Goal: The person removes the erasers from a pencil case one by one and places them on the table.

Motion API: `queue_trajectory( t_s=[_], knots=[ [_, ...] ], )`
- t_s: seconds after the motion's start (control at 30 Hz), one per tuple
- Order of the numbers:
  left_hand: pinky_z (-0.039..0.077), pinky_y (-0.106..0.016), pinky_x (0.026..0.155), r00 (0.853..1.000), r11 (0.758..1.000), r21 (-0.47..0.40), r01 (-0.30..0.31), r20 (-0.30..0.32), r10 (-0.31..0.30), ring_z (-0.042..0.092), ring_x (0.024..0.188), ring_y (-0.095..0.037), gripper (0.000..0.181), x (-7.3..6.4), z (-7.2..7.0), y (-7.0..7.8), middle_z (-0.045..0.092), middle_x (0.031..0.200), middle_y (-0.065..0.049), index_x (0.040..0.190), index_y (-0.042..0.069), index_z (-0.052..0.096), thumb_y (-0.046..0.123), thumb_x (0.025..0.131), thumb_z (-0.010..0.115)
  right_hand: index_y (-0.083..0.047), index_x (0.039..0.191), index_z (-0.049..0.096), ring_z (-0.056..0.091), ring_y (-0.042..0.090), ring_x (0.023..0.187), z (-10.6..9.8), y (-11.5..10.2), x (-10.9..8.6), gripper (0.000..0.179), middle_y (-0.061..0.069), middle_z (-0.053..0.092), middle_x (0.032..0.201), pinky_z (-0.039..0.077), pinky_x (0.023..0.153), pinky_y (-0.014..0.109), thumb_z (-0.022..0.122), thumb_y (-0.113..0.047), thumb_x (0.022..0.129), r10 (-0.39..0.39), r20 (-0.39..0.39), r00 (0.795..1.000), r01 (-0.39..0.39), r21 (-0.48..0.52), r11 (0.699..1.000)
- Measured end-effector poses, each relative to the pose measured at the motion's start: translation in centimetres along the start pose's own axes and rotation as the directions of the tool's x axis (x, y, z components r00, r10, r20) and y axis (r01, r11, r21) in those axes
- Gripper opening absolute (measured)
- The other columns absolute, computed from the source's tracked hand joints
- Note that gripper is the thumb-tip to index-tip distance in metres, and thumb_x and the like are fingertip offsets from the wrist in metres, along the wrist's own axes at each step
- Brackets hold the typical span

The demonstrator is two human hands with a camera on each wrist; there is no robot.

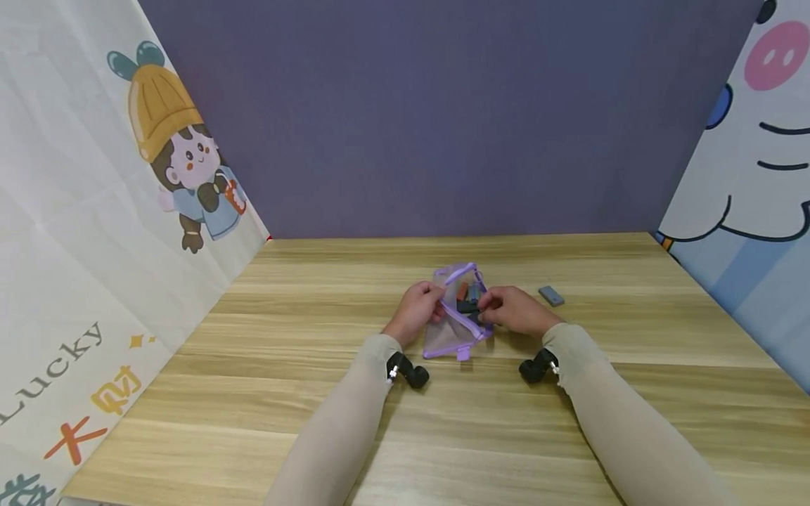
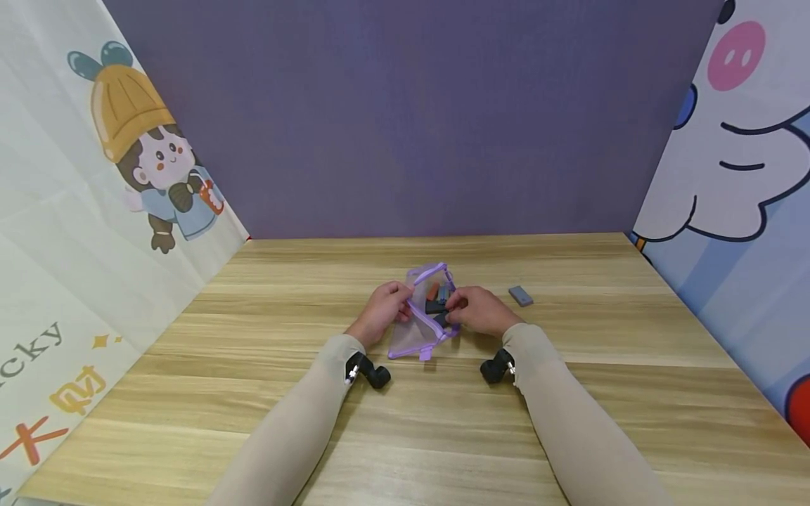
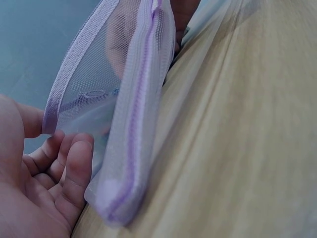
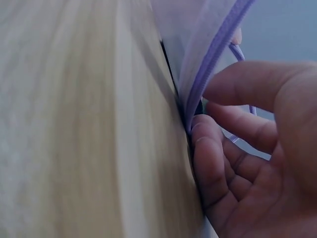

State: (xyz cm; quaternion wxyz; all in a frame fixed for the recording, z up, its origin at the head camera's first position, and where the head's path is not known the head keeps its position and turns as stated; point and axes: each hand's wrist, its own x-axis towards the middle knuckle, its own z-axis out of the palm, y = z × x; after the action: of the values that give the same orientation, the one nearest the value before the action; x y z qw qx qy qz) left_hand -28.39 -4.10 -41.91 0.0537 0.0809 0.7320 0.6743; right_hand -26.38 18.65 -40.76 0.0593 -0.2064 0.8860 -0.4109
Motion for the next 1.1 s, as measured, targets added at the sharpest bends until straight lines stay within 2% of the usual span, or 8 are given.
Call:
queue_trajectory(
  t_s=[0.27, 0.5, 0.8, 1.1],
  knots=[
    [0.050, -0.022, 0.052, 1.000, 1.000, 0.004, 0.002, -0.001, -0.002, 0.057, 0.060, -0.013, 0.020, 0.07, 0.02, -0.11, 0.058, 0.069, -0.005, 0.084, 0.004, 0.056, 0.015, 0.100, 0.057, -0.002, 0.112, 0.069, 0.059, 0.018, 0.084, -0.13, 0.07, 0.02, 0.026, 0.003, 0.068, 0.093, 0.048, 0.078, 0.035, 0.072, -0.014, 0.089, -0.018, 0.042, 0.999, 0.019, -0.033, 0.999],
    [0.050, -0.022, 0.053, 1.000, 1.000, 0.011, 0.001, -0.007, -0.001, 0.057, 0.061, -0.013, 0.021, 0.05, 0.10, -0.14, 0.058, 0.069, -0.005, 0.084, 0.003, 0.056, 0.016, 0.100, 0.058, -0.003, 0.107, 0.068, 0.059, 0.018, 0.082, -0.13, 0.29, 0.09, 0.022, 0.003, 0.068, 0.091, 0.048, 0.076, 0.035, 0.073, -0.013, 0.088, -0.013, 0.053, 0.999, 0.014, -0.011, 1.000],
    [0.050, -0.023, 0.053, 1.000, 1.000, 0.005, 0.006, 0.000, -0.006, 0.057, 0.062, -0.014, 0.020, 0.11, 0.02, -0.15, 0.058, 0.070, -0.006, 0.085, 0.001, 0.057, 0.016, 0.100, 0.059, -0.001, 0.116, 0.067, 0.057, 0.018, 0.081, -0.14, -0.10, -0.02, 0.028, 0.003, 0.066, 0.092, 0.047, 0.074, 0.033, 0.072, -0.011, 0.090, -0.023, 0.100, 0.995, 0.026, -0.025, 0.999],
    [0.050, -0.022, 0.053, 1.000, 1.000, 0.005, 0.006, -0.004, -0.006, 0.057, 0.062, -0.014, 0.020, 0.02, 0.07, -0.06, 0.058, 0.070, -0.005, 0.083, 0.004, 0.056, 0.016, 0.099, 0.059, -0.001, 0.108, 0.067, 0.058, 0.017, 0.082, -0.36, -0.16, -0.15, 0.022, 0.003, 0.067, 0.093, 0.049, 0.076, 0.035, 0.072, -0.011, 0.090, -0.052, 0.107, 0.993, 0.057, -0.050, 0.997]
  ],
)
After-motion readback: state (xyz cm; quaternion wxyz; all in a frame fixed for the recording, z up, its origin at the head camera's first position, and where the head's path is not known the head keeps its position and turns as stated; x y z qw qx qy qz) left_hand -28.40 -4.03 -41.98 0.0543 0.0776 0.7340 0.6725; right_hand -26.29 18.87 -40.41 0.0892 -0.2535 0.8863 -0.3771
